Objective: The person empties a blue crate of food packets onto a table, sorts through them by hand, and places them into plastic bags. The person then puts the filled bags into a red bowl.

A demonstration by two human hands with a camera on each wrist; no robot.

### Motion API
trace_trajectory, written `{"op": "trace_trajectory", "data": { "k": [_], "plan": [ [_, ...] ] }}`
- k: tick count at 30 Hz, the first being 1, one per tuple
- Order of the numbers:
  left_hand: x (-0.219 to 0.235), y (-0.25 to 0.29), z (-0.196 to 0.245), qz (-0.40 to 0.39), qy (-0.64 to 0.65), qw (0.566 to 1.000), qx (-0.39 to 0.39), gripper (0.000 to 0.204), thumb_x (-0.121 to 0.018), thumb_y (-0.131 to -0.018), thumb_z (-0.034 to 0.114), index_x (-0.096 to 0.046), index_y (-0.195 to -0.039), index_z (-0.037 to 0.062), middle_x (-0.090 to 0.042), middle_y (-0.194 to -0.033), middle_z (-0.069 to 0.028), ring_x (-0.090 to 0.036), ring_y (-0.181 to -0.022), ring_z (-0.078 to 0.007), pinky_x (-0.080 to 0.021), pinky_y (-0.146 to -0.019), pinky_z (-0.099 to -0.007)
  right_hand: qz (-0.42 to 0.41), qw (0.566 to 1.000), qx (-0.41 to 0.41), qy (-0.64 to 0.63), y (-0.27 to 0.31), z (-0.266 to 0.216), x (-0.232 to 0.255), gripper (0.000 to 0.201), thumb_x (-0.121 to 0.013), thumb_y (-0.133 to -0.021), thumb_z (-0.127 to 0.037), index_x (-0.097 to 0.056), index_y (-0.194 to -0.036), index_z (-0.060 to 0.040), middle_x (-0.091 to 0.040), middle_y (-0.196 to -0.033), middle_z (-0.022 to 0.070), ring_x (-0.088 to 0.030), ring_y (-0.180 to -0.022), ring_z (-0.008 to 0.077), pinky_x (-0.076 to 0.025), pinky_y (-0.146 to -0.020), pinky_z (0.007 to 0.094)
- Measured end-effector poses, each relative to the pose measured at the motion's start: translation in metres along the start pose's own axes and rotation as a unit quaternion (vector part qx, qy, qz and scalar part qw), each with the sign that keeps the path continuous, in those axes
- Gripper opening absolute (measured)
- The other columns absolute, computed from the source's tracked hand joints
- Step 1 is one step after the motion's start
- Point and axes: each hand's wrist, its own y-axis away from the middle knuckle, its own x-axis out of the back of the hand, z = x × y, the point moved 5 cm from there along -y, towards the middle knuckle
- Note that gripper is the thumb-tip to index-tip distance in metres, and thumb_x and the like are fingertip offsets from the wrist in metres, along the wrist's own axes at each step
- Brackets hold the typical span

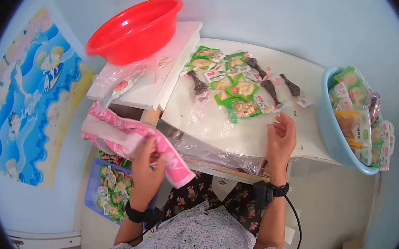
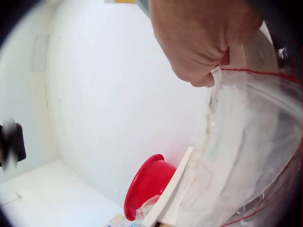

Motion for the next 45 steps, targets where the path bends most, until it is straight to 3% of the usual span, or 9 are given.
{"op": "trace_trajectory", "data": {
  "k": [1,4,7,13,19,25,28,34,45],
  "plan": [
    [-0.006,-0.008,0.011,-0.029,-0.081,0.995,-0.045,0.039,-0.069,-0.091,0.009,-0.061,-0.128,0.0005,-0.064,-0.101,-0.0168,-0.064,-0.079,-0.0361,-0.053,-0.075,-0.0428,-0.003,1.000,-0.007,-0.004,0.000,-0.003,0.000,0.044,-0.068,-0.092,0.004,-0.059,-0.135,-0.0018,-0.067,-0.113,0.0089,-0.064,-0.091,0.0142,-0.055,-0.084,0.0283],
    [-0.016,-0.010,0.015,-0.138,-0.124,0.983,-0.017,0.031,-0.072,-0.089,0.011,-0.065,-0.118,0.0020,-0.067,-0.093,-0.0137,-0.064,-0.078,-0.0343,-0.053,-0.072,-0.0427,-0.013,1.000,-0.015,-0.023,0.000,-0.002,0.001,0.052,-0.065,-0.091,0.007,-0.055,-0.141,-0.0029,-0.066,-0.114,0.0090,-0.064,-0.091,0.0136,-0.055,-0.083,0.0274],
    [-0.003,-0.013,0.032,-0.059,-0.066,0.996,0.008,0.024,-0.074,-0.087,0.009,-0.068,-0.110,0.0028,-0.067,-0.087,-0.0112,-0.066,-0.076,-0.0319,-0.053,-0.070,-0.0427,-0.006,1.000,-0.022,-0.020,0.003,-0.003,0.006,0.055,-0.064,-0.091,0.008,-0.054,-0.143,-0.0034,-0.066,-0.115,0.0092,-0.064,-0.091,0.0137,-0.055,-0.082,0.0274],
    [-0.005,-0.026,0.057,-0.006,0.005,0.997,-0.079,0.022,-0.073,-0.086,-0.001,-0.069,-0.108,0.0029,-0.066,-0.087,-0.0105,-0.065,-0.072,-0.0250,-0.051,-0.062,-0.0367,-0.006,0.999,-0.012,-0.036,0.004,0.000,0.003,0.055,-0.062,-0.091,0.009,-0.054,-0.145,-0.0039,-0.065,-0.119,0.0098,-0.064,-0.094,0.0153,-0.054,-0.085,0.0295],
    [0.043,-0.077,0.050,0.136,-0.174,0.963,-0.156,0.039,-0.070,-0.084,0.001,-0.066,-0.123,0.0009,-0.066,-0.114,-0.0188,-0.064,-0.106,-0.0363,-0.051,-0.095,-0.0449,-0.009,1.000,-0.021,-0.019,0.003,0.000,0.005,0.055,-0.062,-0.091,0.010,-0.054,-0.144,-0.0036,-0.063,-0.127,0.0108,-0.064,-0.105,0.0181,-0.053,-0.090,0.0317],
    [0.081,-0.125,-0.016,0.088,-0.303,0.942,-0.114,0.064,-0.071,-0.084,0.005,-0.053,-0.145,0.0021,-0.054,-0.145,-0.0216,-0.046,-0.142,-0.0373,-0.033,-0.121,-0.0447,-0.026,1.000,-0.011,-0.014,0.003,-0.005,0.003,0.052,-0.059,-0.092,0.010,-0.055,-0.142,-0.0024,-0.061,-0.132,0.0109,-0.063,-0.112,0.0209,-0.053,-0.092,0.0335],
    [0.076,-0.136,-0.049,-0.013,-0.193,0.977,-0.091,0.067,-0.071,-0.084,0.005,-0.051,-0.148,0.0020,-0.052,-0.151,-0.0198,-0.045,-0.144,-0.0363,-0.032,-0.122,-0.0434,-0.025,1.000,-0.003,-0.020,0.004,-0.009,0.007,0.049,-0.059,-0.092,0.010,-0.056,-0.140,-0.0021,-0.061,-0.131,0.0109,-0.064,-0.111,0.0214,-0.053,-0.092,0.0334],
    [0.087,-0.146,-0.057,-0.067,-0.111,0.988,-0.089,0.066,-0.070,-0.085,0.007,-0.051,-0.148,0.0010,-0.053,-0.150,-0.0200,-0.047,-0.143,-0.0349,-0.035,-0.119,-0.0405,-0.024,0.999,0.016,0.046,0.001,-0.011,0.000,0.056,-0.065,-0.088,0.009,-0.054,-0.142,-0.0039,-0.064,-0.124,0.0118,-0.065,-0.099,0.0194,-0.056,-0.083,0.0317],
    [0.064,-0.174,-0.059,-0.031,-0.135,0.989,-0.058,0.044,-0.066,-0.094,0.014,-0.061,-0.136,0.0020,-0.062,-0.131,-0.0173,-0.058,-0.123,-0.0334,-0.045,-0.107,-0.0399,-0.025,0.999,-0.024,0.003,0.003,-0.013,0.010,0.067,-0.063,-0.088,0.010,-0.049,-0.151,-0.0086,-0.064,-0.110,0.0093,-0.060,-0.083,0.0141,-0.054,-0.075,0.0280]
  ]
}}
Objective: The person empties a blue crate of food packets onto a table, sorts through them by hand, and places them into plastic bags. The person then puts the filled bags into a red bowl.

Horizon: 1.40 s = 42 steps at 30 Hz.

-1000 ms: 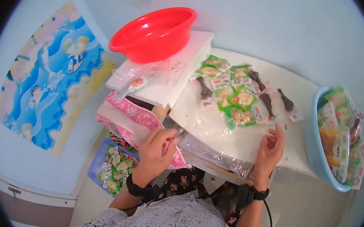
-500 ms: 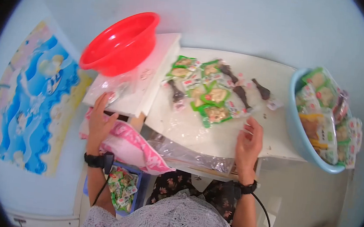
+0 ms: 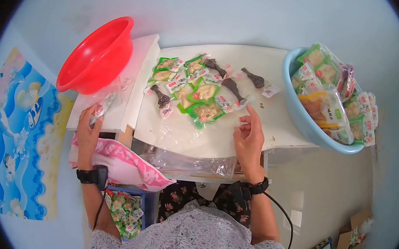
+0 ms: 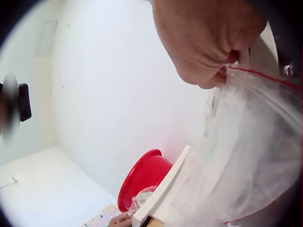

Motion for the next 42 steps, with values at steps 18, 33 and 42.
{"op": "trace_trajectory", "data": {
  "k": [18,33,42],
  "plan": [
    [-0.098,-0.017,0.160,0.010,-0.048,0.983,-0.178,0.062,-0.072,-0.079,0.007,-0.057,-0.140,0.0072,-0.064,-0.115,-0.0124,-0.059,-0.110,-0.0337,-0.051,-0.091,-0.0455,0.188,0.969,-0.034,-0.155,-0.022,0.057,0.065,0.050,-0.060,-0.100,-0.002,-0.047,-0.148,0.0023,-0.058,-0.127,0.0132,-0.065,-0.101,0.0172,-0.056,-0.084,0.0294],
    [0.052,-0.069,0.006,0.362,-0.178,0.911,-0.086,0.043,-0.075,-0.094,0.024,-0.066,-0.131,0.0049,-0.064,-0.131,-0.0183,-0.058,-0.120,-0.0355,-0.046,-0.105,-0.0489,0.155,0.986,0.057,0.034,-0.011,0.023,0.058,0.041,-0.061,-0.101,-0.006,-0.054,-0.141,0.0000,-0.048,-0.154,0.0185,-0.043,-0.145,0.0324,-0.034,-0.120,0.0434],
    [0.093,-0.117,-0.129,0.174,0.425,0.805,0.376,0.042,-0.071,-0.098,0.036,-0.064,-0.134,0.0141,-0.055,-0.112,-0.0026,-0.053,-0.078,-0.0064,-0.047,-0.060,-0.0161,0.159,0.972,0.100,0.138,-0.016,0.014,0.058,0.035,-0.069,-0.084,0.007,-0.066,-0.116,-0.0053,-0.056,-0.145,0.0165,-0.046,-0.141,0.0407,-0.041,-0.116,0.0477]
  ]
}}
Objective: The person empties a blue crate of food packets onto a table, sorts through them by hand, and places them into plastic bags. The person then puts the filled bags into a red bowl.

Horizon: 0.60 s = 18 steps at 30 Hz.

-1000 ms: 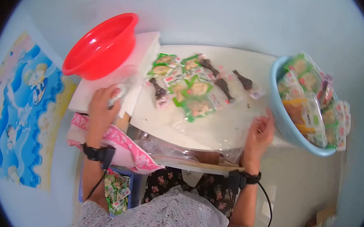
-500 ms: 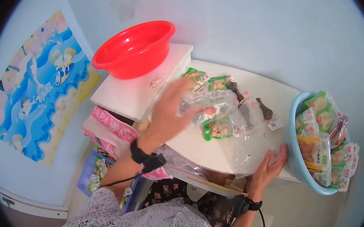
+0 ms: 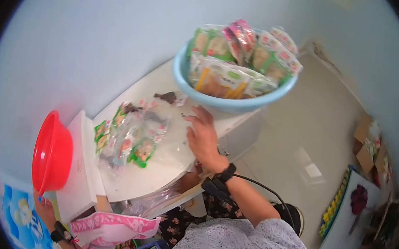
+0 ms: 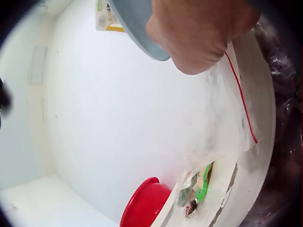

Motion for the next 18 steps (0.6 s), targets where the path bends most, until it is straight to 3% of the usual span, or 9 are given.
{"op": "trace_trajectory", "data": {
  "k": [3,4,6,8,10,13,18],
  "plan": [
    [-0.021,-0.006,-0.003,-0.098,-0.028,0.994,-0.030,0.040,-0.072,-0.098,0.033,-0.065,-0.131,0.0125,-0.059,-0.102,-0.0032,-0.056,-0.077,-0.0068,-0.047,-0.057,-0.0175,0.004,1.000,-0.009,0.005,-0.003,-0.005,0.001,0.030,-0.066,-0.083,0.007,-0.069,-0.110,-0.0042,-0.055,-0.144,0.0171,-0.046,-0.139,0.0429,-0.043,-0.113,0.0489],
    [-0.025,-0.007,0.002,-0.122,-0.019,0.992,-0.029,0.045,-0.078,-0.093,0.030,-0.063,-0.127,0.0049,-0.062,-0.110,-0.0100,-0.061,-0.078,-0.0110,-0.055,-0.068,-0.0174,0.015,1.000,-0.011,-0.007,-0.005,-0.007,0.003,0.027,-0.067,-0.083,0.006,-0.070,-0.108,-0.0041,-0.057,-0.143,0.0167,-0.046,-0.139,0.0431,-0.044,-0.112,0.0493],
    [-0.033,0.011,0.000,-0.140,-0.062,0.981,-0.117,0.043,-0.074,-0.095,0.026,-0.060,-0.128,0.0019,-0.063,-0.117,-0.0141,-0.065,-0.089,-0.0158,-0.059,-0.079,-0.0210,0.030,0.999,0.006,-0.017,-0.004,-0.008,0.007,0.026,-0.069,-0.083,0.005,-0.070,-0.107,-0.0046,-0.059,-0.141,0.0160,-0.046,-0.139,0.0422,-0.044,-0.112,0.0495],
    [-0.046,0.031,0.001,-0.133,-0.028,0.986,-0.100,0.039,-0.069,-0.098,0.021,-0.057,-0.128,-0.0006,-0.063,-0.123,-0.0171,-0.067,-0.100,-0.0202,-0.060,-0.089,-0.0250,0.036,0.999,0.020,-0.028,-0.004,-0.006,0.010,0.025,-0.071,-0.083,0.003,-0.070,-0.106,-0.0050,-0.062,-0.138,0.0152,-0.047,-0.139,0.0412,-0.044,-0.112,0.0494],
    [-0.057,0.041,0.006,-0.102,0.074,0.992,0.029,0.032,-0.062,-0.101,0.016,-0.056,-0.126,-0.0026,-0.062,-0.128,-0.0191,-0.066,-0.111,-0.0242,-0.060,-0.098,-0.0292,0.033,0.998,0.026,-0.041,-0.002,-0.007,0.011,0.023,-0.072,-0.083,0.002,-0.071,-0.105,-0.0052,-0.064,-0.135,0.0142,-0.048,-0.138,0.0402,-0.044,-0.112,0.0492],
    [-0.038,0.012,-0.006,-0.205,0.048,0.976,-0.052,0.026,-0.057,-0.102,0.011,-0.056,-0.124,-0.0040,-0.063,-0.127,-0.0190,-0.064,-0.116,-0.0244,-0.060,-0.098,-0.0311,0.051,0.996,0.026,-0.065,-0.001,-0.005,0.012,0.021,-0.072,-0.084,0.000,-0.070,-0.104,-0.0051,-0.066,-0.133,0.0128,-0.049,-0.136,0.0389,-0.044,-0.111,0.0483],
    [-0.037,0.015,-0.017,-0.204,0.103,0.972,-0.059,0.032,-0.058,-0.103,0.014,-0.055,-0.128,-0.0063,-0.062,-0.130,-0.0179,-0.064,-0.115,-0.0227,-0.060,-0.096,-0.0284,0.041,0.996,0.005,-0.076,0.001,-0.003,0.014,0.018,-0.072,-0.087,-0.001,-0.069,-0.105,-0.0046,-0.066,-0.135,0.0105,-0.049,-0.136,0.0362,-0.043,-0.112,0.0469]
  ]
}}
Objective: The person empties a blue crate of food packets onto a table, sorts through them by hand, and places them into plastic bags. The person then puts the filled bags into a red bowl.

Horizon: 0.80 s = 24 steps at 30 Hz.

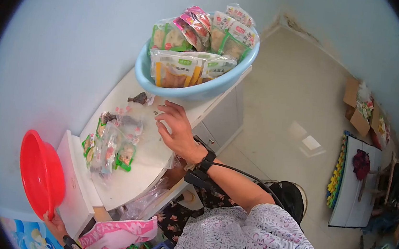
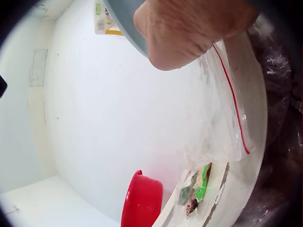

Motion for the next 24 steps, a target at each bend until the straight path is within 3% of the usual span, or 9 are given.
{"op": "trace_trajectory", "data": {
  "k": [2,5,8,13,15,17,21,24],
  "plan": [
    [-0.023,0.004,0.014,0.001,0.025,1.000,0.002,0.034,-0.060,-0.102,0.014,-0.055,-0.130,-0.0066,-0.062,-0.131,-0.0180,-0.064,-0.116,-0.0223,-0.059,-0.096,-0.0280,0.001,1.000,0.003,-0.002,-0.003,-0.001,-0.001,0.018,-0.072,-0.086,-0.002,-0.069,-0.104,-0.0045,-0.066,-0.133,0.0116,-0.050,-0.136,0.0369,-0.044,-0.111,0.0474],
    [-0.067,-0.001,0.042,-0.058,0.016,0.998,0.008,0.038,-0.065,-0.101,0.014,-0.056,-0.132,-0.0053,-0.062,-0.134,-0.0182,-0.064,-0.116,-0.0222,-0.059,-0.095,-0.0283,0.007,1.000,0.005,-0.010,-0.004,-0.002,0.000,0.018,-0.072,-0.085,-0.002,-0.069,-0.103,-0.0042,-0.066,-0.131,0.0135,-0.050,-0.135,0.0383,-0.044,-0.110,0.0484],
    [-0.157,0.015,0.053,-0.132,0.026,0.991,0.021,0.038,-0.068,-0.099,0.014,-0.058,-0.131,-0.0024,-0.064,-0.134,-0.0173,-0.065,-0.117,-0.0220,-0.059,-0.094,-0.0292,0.010,1.000,0.004,-0.015,-0.003,-0.002,0.000,0.018,-0.072,-0.085,-0.002,-0.069,-0.103,-0.0044,-0.066,-0.131,0.0136,-0.051,-0.134,0.0383,-0.044,-0.110,0.0482],
    [-0.367,0.104,0.015,-0.218,0.108,0.966,0.082,0.029,-0.072,-0.096,0.010,-0.061,-0.120,-0.0009,-0.068,-0.118,-0.0149,-0.068,-0.101,-0.0203,-0.060,-0.087,-0.0285,0.013,0.999,0.016,-0.026,-0.005,-0.002,0.002,0.020,-0.072,-0.084,0.000,-0.067,-0.104,-0.0048,-0.065,-0.131,0.0134,-0.051,-0.134,0.0384,-0.044,-0.110,0.0481],
    [-0.431,0.121,-0.004,-0.250,0.116,0.955,0.110,0.023,-0.073,-0.095,0.011,-0.062,-0.113,0.0019,-0.070,-0.112,-0.0120,-0.068,-0.095,-0.0176,-0.059,-0.079,-0.0249,0.005,0.999,0.020,-0.029,-0.005,-0.001,0.002,0.021,-0.071,-0.084,0.000,-0.067,-0.104,-0.0048,-0.064,-0.131,0.0135,-0.051,-0.133,0.0387,-0.045,-0.110,0.0481],
    [-0.483,0.131,-0.020,-0.338,0.117,0.920,0.159,0.020,-0.075,-0.094,0.013,-0.062,-0.107,0.0040,-0.071,-0.103,-0.0086,-0.067,-0.085,-0.0149,-0.058,-0.070,-0.0217,-0.001,0.999,0.022,-0.031,-0.005,0.000,0.003,0.022,-0.071,-0.083,0.000,-0.067,-0.104,-0.0050,-0.064,-0.131,0.0136,-0.051,-0.133,0.0389,-0.045,-0.110,0.0482],
    [-0.564,0.188,-0.025,-0.359,0.107,0.911,0.172,0.017,-0.076,-0.092,0.012,-0.063,-0.102,0.0081,-0.071,-0.095,-0.0034,-0.064,-0.074,-0.0115,-0.050,-0.059,-0.0183,-0.015,0.999,0.021,-0.037,-0.007,0.001,0.003,0.022,-0.071,-0.083,0.000,-0.067,-0.104,-0.0051,-0.064,-0.132,0.0135,-0.051,-0.133,0.0389,-0.045,-0.109,0.0485],
    [-0.589,0.206,-0.034,-0.391,0.067,0.900,0.180,0.016,-0.076,-0.092,0.013,-0.063,-0.100,0.0103,-0.071,-0.094,-0.0003,-0.063,-0.072,-0.0080,-0.045,-0.055,-0.0178,-0.026,0.998,0.012,-0.050,-0.007,0.000,0.002,0.022,-0.071,-0.083,0.000,-0.067,-0.104,-0.0051,-0.063,-0.133,0.0134,-0.051,-0.133,0.0388,-0.046,-0.108,0.0486]
  ]
}}
